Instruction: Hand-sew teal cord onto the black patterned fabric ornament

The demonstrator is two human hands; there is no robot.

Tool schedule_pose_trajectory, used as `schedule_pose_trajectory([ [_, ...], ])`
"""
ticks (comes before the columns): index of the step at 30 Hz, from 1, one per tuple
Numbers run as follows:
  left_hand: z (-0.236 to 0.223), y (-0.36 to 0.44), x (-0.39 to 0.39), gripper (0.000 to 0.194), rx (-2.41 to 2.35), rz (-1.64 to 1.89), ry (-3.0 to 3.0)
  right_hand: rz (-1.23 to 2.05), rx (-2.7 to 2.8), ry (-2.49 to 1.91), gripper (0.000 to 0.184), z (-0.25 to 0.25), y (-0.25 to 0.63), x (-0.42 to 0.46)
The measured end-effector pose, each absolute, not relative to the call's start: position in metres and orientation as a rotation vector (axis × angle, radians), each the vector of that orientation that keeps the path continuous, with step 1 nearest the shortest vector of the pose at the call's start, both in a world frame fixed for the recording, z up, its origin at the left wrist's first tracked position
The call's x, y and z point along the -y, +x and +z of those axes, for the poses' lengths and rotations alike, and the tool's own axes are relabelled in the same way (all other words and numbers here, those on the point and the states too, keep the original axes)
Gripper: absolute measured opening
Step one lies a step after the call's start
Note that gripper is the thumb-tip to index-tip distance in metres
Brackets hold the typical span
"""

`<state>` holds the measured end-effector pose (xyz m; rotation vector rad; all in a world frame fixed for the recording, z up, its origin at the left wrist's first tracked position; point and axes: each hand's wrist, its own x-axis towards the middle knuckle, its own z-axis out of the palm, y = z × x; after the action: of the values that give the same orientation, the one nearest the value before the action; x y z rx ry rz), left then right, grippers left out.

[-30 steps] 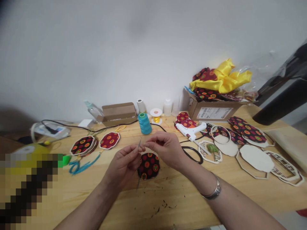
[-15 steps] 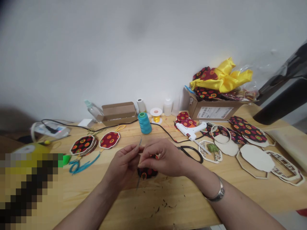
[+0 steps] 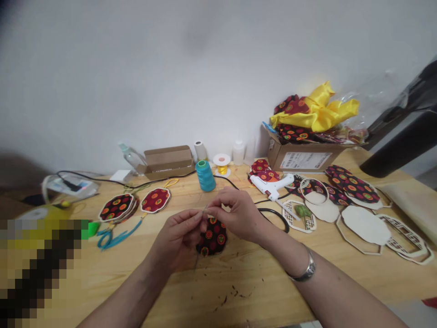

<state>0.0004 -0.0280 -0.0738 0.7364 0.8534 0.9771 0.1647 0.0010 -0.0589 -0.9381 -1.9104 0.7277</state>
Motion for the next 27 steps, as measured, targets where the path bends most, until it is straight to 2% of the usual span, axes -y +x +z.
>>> schedule_pose_trajectory([
  [15, -0.076, -0.0001, 0.0285, 0.018, -0.914, 0.987, 0.788, 0.812, 1.863, -1.057, 0.016, -0.06, 0.1625, -0.0009],
  [22, -0.0753, -0.0008, 0.0273, 0.018, -0.954, 1.024, 0.799, 1.056, 1.568, -1.232, 0.031, -0.0606, 0.1613, -0.0057],
  [27, -0.0765, -0.0009, 0.0278, 0.018, -0.986, 1.046, 0.859, 1.381, 1.457, -1.213, 0.036, -0.0636, 0.1616, -0.0062],
])
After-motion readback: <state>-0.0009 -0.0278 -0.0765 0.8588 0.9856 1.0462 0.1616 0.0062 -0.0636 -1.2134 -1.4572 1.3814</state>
